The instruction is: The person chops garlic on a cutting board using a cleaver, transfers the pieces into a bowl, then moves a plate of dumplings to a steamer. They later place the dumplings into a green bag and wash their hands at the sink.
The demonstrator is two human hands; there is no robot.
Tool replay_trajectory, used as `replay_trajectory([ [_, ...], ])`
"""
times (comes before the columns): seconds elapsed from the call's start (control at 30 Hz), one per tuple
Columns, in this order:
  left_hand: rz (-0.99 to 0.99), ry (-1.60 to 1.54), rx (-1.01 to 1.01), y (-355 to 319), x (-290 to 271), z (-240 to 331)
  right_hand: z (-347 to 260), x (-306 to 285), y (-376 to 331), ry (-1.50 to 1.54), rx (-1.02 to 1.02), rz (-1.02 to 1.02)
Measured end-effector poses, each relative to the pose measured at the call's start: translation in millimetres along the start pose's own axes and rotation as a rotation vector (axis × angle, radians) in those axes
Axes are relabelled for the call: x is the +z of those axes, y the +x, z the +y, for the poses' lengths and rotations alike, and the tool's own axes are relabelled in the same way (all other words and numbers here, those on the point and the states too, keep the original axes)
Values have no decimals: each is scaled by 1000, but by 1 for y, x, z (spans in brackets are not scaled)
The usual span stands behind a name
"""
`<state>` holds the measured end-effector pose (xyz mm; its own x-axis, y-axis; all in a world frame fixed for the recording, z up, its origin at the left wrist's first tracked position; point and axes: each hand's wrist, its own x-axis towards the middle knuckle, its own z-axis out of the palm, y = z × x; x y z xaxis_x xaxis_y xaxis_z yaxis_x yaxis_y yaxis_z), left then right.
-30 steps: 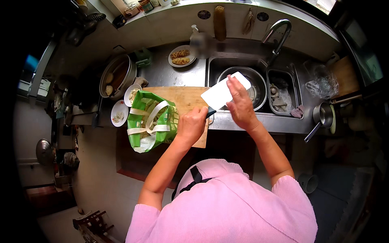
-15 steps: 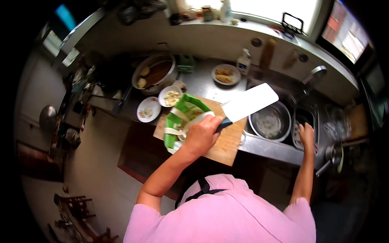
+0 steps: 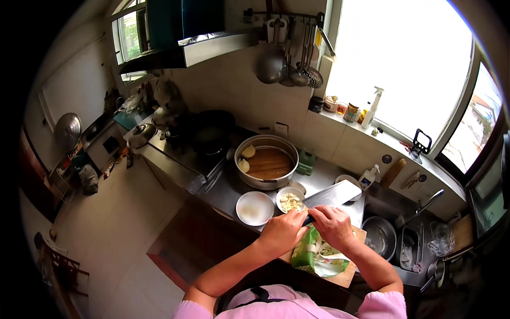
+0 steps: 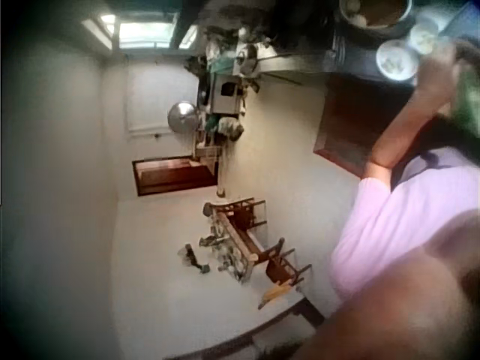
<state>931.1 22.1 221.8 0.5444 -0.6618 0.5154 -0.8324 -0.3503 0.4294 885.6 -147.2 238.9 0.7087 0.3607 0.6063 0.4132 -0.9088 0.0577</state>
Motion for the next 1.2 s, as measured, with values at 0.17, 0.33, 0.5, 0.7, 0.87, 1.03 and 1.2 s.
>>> replay_trajectory([
  [0.17,162,-705,-79,-13,-44,-56,75,-3,78,158,95,150],
  [0.33,81,-875,-379,-27,-44,-130,173,-70,185,830,456,354],
  [0.5,-87,-756,-429,-20,-55,-201,231,-95,319,698,458,848],
  [0.7,62,-933,-781,-34,-57,-290,312,-94,431,880,389,1109],
  [0.87,140,-990,-1055,-67,-51,-330,363,-83,489,944,343,1208],
  [1.03,120,-1013,-1182,-52,-54,-338,398,-82,526,974,299,1244],
  [1.2,27,-1084,-1146,-31,-51,-352,422,-89,545,1035,269,1234],
])
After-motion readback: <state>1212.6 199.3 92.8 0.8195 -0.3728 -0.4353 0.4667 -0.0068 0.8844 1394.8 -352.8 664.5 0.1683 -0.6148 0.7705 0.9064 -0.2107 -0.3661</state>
